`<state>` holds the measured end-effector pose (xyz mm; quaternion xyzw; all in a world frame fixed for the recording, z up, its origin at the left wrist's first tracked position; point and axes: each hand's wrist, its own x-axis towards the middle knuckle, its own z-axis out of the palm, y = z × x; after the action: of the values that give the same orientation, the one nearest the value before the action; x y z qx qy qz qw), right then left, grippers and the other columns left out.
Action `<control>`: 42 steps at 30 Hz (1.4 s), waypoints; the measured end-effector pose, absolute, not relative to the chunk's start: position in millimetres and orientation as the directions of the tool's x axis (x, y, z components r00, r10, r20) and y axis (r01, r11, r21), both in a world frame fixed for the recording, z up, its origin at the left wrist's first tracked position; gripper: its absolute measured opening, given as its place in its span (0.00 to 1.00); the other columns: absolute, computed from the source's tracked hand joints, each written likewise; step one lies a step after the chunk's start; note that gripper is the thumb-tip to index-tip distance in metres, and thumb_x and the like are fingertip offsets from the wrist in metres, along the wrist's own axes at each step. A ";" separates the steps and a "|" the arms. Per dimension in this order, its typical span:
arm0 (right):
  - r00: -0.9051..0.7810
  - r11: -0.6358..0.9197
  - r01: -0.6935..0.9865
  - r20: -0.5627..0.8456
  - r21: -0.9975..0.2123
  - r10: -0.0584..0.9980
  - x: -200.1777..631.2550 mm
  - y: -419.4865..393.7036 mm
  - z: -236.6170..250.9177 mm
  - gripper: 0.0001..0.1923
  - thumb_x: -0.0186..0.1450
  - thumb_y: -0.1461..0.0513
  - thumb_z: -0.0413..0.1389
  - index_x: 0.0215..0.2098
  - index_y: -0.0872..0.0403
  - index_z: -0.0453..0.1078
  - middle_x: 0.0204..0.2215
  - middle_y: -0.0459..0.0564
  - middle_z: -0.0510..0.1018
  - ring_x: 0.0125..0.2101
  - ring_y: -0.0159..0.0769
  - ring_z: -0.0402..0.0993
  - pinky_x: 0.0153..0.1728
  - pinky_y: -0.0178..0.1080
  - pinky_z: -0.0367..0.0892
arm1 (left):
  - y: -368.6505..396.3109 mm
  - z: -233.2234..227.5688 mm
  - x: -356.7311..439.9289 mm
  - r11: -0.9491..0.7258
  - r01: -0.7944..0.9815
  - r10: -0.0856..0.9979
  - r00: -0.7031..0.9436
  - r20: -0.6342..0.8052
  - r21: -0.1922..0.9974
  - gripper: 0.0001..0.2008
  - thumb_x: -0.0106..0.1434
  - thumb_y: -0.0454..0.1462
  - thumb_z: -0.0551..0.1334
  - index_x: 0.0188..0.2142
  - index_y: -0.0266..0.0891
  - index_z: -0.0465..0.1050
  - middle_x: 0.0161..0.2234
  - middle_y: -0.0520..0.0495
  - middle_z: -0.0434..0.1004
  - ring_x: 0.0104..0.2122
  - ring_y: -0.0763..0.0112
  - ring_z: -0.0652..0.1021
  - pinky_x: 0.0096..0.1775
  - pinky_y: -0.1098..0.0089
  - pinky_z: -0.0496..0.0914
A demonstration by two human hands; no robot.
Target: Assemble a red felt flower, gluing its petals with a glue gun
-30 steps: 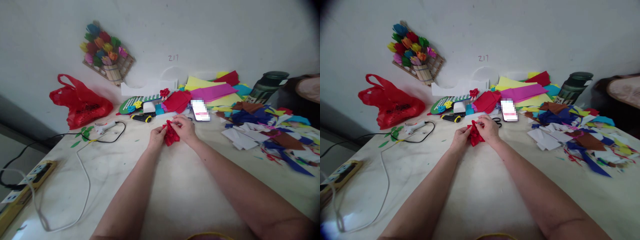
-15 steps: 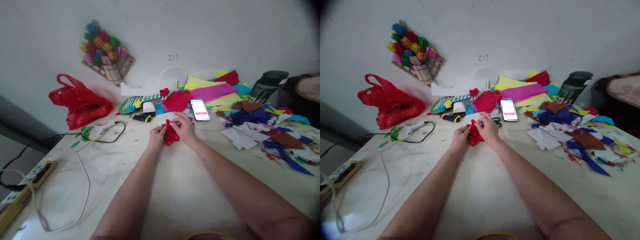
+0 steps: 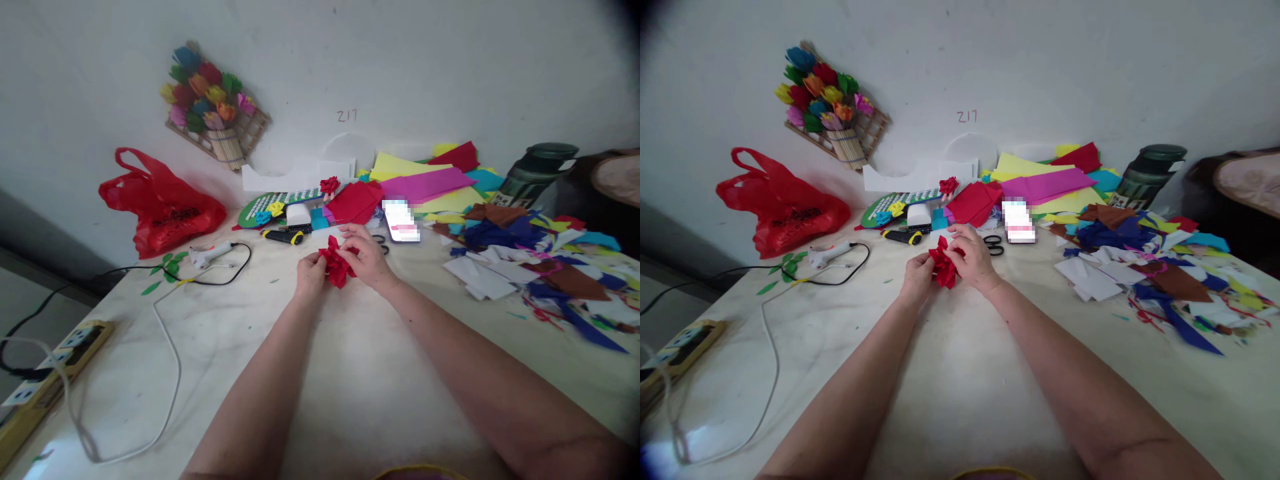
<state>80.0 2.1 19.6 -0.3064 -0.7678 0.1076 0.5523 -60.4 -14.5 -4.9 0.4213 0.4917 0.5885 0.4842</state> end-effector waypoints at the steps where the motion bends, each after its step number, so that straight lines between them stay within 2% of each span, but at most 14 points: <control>1: -0.232 0.795 0.331 0.773 -0.508 0.591 80.3 3.3 19.1 0.06 0.61 0.62 0.53 0.26 0.51 0.64 0.47 0.55 0.71 0.46 0.41 0.71 0.48 0.47 0.68 | -14.8 -4.1 -60.9 -0.054 -0.154 0.985 -0.172 0.027 0.987 0.14 0.48 0.44 0.65 0.25 0.34 0.72 0.20 0.50 0.71 0.21 0.74 0.70 0.25 0.73 0.62; 4: -0.251 0.770 0.316 0.733 -0.555 0.632 81.8 7.5 15.4 0.01 0.59 0.63 0.54 0.29 0.51 0.65 0.48 0.55 0.71 0.50 0.43 0.69 0.52 0.51 0.64 | -17.7 0.0 -60.6 -0.055 -0.179 0.992 -0.120 0.033 0.982 0.15 0.48 0.45 0.65 0.26 0.34 0.72 0.20 0.50 0.70 0.20 0.74 0.69 0.24 0.73 0.62; 8: -0.284 0.725 0.334 0.669 -0.602 0.687 85.5 10.3 12.7 0.04 0.57 0.64 0.54 0.33 0.52 0.68 0.50 0.56 0.71 0.52 0.45 0.67 0.54 0.52 0.62 | -21.3 4.1 -58.6 -0.066 -0.186 0.994 -0.096 0.049 0.980 0.16 0.48 0.46 0.67 0.25 0.34 0.72 0.20 0.50 0.70 0.20 0.75 0.69 0.24 0.74 0.63; 16: -0.383 0.728 0.432 0.623 -0.532 0.682 87.6 11.7 13.8 0.05 0.54 0.66 0.55 0.29 0.54 0.69 0.51 0.58 0.71 0.52 0.47 0.69 0.53 0.51 0.64 | -17.1 -1.4 -60.5 -0.082 -0.101 0.992 -0.108 0.071 0.991 0.15 0.50 0.46 0.66 0.26 0.34 0.73 0.21 0.49 0.71 0.22 0.75 0.69 0.25 0.74 0.63; 25: -0.425 0.715 0.474 0.578 -0.513 0.697 86.8 17.0 7.9 0.02 0.56 0.65 0.57 0.28 0.53 0.70 0.50 0.56 0.73 0.48 0.44 0.71 0.48 0.49 0.67 | -14.1 -7.4 -63.3 -0.111 -0.009 0.980 -0.169 0.107 0.994 0.13 0.51 0.44 0.63 0.21 0.36 0.68 0.17 0.53 0.64 0.20 0.78 0.63 0.23 0.75 0.56; 29: -0.440 0.777 0.451 0.648 -0.439 0.621 86.5 15.6 9.4 0.03 0.57 0.66 0.56 0.25 0.53 0.68 0.49 0.55 0.72 0.47 0.42 0.71 0.46 0.48 0.68 | -12.0 -9.8 -64.2 -0.107 -0.009 0.977 -0.189 0.104 0.994 0.12 0.50 0.42 0.63 0.20 0.36 0.67 0.17 0.54 0.64 0.19 0.77 0.63 0.23 0.75 0.56; 35: -0.566 0.849 0.512 0.693 -0.129 0.447 79.0 -2.0 20.9 0.11 0.62 0.69 0.48 0.27 0.54 0.70 0.50 0.55 0.73 0.46 0.44 0.69 0.48 0.51 0.63 | -10.6 -9.4 -65.4 -0.087 -0.115 0.983 -0.171 0.067 0.990 0.10 0.48 0.41 0.62 0.21 0.36 0.68 0.17 0.53 0.66 0.19 0.77 0.65 0.24 0.74 0.57; 37: -0.592 0.854 0.516 0.691 -0.069 0.414 76.4 -7.0 22.6 0.14 0.64 0.70 0.45 0.29 0.54 0.71 0.52 0.54 0.73 0.47 0.44 0.68 0.49 0.52 0.61 | -11.2 -7.6 -65.4 -0.077 -0.154 0.985 -0.164 0.052 0.985 0.10 0.48 0.41 0.63 0.21 0.36 0.68 0.18 0.52 0.67 0.19 0.76 0.65 0.24 0.74 0.57; 39: -0.573 0.835 0.547 0.701 -0.059 0.425 76.1 -8.2 22.1 0.13 0.63 0.70 0.46 0.30 0.54 0.71 0.53 0.54 0.71 0.48 0.45 0.67 0.49 0.52 0.61 | -11.5 -6.4 -65.3 -0.079 -0.168 0.984 -0.170 0.050 0.983 0.11 0.48 0.41 0.63 0.22 0.36 0.68 0.18 0.53 0.67 0.19 0.76 0.66 0.24 0.74 0.57; 42: -0.502 0.780 0.615 0.707 -0.113 0.498 79.5 -4.1 18.7 0.08 0.61 0.67 0.51 0.28 0.54 0.71 0.56 0.55 0.69 0.49 0.48 0.67 0.47 0.53 0.63 | -11.2 -6.2 -65.4 -0.086 -0.142 0.982 -0.178 0.060 0.986 0.11 0.49 0.42 0.63 0.23 0.35 0.69 0.18 0.53 0.66 0.20 0.76 0.65 0.24 0.74 0.58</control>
<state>79.5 -4.1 18.7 -0.3223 -0.8631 -0.0768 0.3811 -65.4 -11.2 -6.2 0.4341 0.4841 0.5953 0.4720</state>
